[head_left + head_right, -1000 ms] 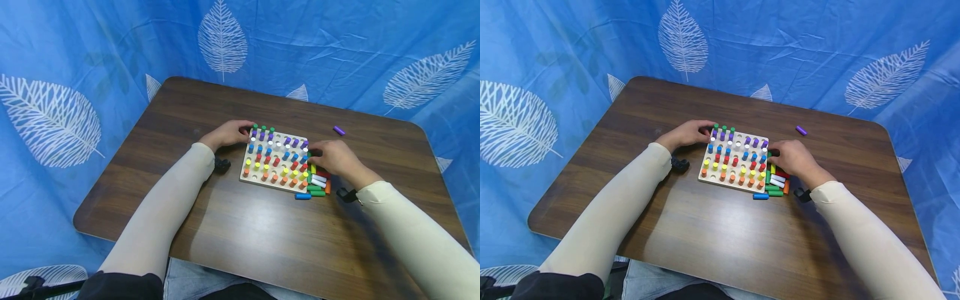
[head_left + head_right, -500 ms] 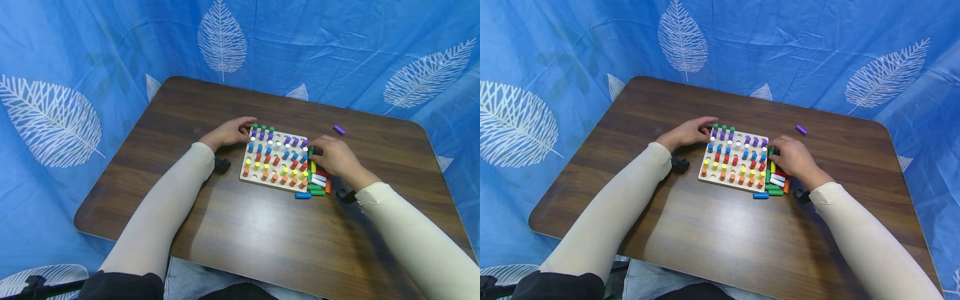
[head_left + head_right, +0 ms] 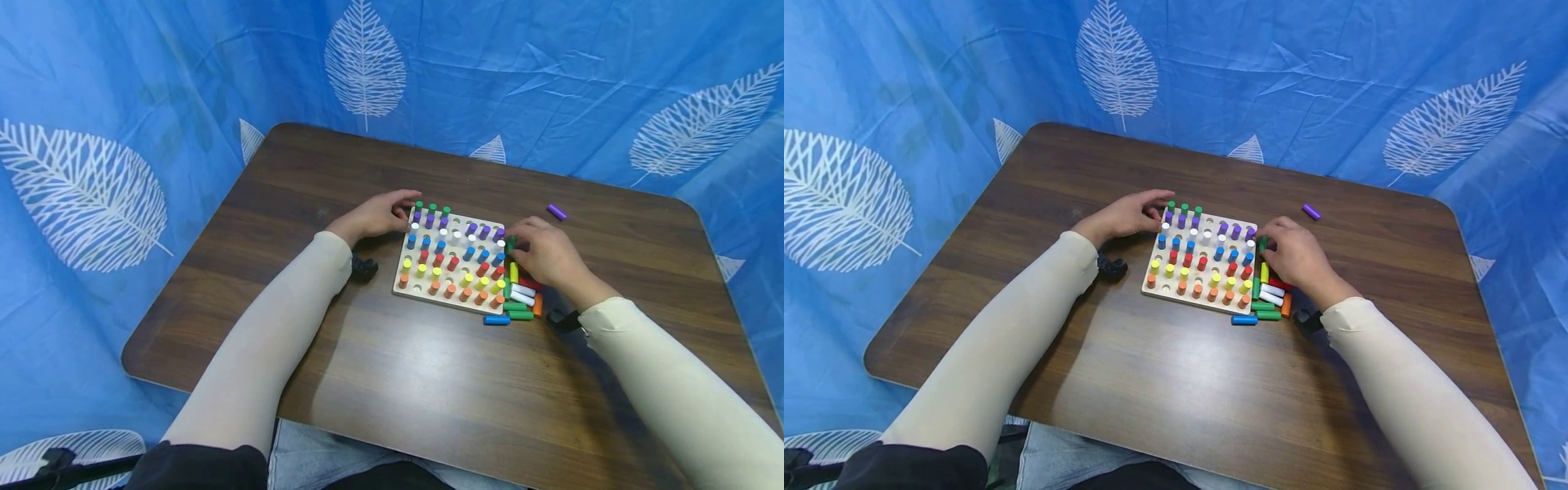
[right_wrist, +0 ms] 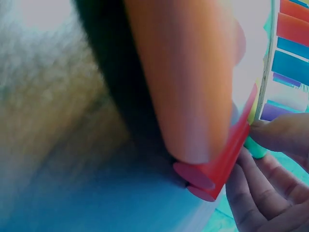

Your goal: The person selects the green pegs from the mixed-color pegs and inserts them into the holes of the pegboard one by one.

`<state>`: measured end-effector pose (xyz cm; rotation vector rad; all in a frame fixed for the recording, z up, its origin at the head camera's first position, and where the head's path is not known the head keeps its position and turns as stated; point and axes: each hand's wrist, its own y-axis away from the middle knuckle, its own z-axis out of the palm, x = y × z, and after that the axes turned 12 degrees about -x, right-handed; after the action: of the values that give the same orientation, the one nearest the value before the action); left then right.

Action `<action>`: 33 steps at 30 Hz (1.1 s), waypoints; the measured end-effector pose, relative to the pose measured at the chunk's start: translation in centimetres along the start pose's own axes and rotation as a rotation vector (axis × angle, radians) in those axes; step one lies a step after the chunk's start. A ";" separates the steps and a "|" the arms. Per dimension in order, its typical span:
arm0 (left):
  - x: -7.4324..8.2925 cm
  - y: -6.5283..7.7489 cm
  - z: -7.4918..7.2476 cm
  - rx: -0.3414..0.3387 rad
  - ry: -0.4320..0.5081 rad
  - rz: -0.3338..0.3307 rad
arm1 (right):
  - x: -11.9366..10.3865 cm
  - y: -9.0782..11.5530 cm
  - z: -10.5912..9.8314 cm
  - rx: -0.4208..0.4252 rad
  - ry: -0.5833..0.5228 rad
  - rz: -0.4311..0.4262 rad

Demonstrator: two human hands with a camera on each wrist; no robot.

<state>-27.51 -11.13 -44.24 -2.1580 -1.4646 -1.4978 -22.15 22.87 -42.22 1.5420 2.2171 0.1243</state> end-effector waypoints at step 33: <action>-0.3 -0.3 0.0 0.004 -0.027 0.010 | 0.0 -0.6 0.2 0.020 -0.059 0.036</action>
<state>-27.75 -11.21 -44.59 -2.1880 -1.4617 -1.4677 -22.56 22.61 -42.58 1.5765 2.1516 0.0671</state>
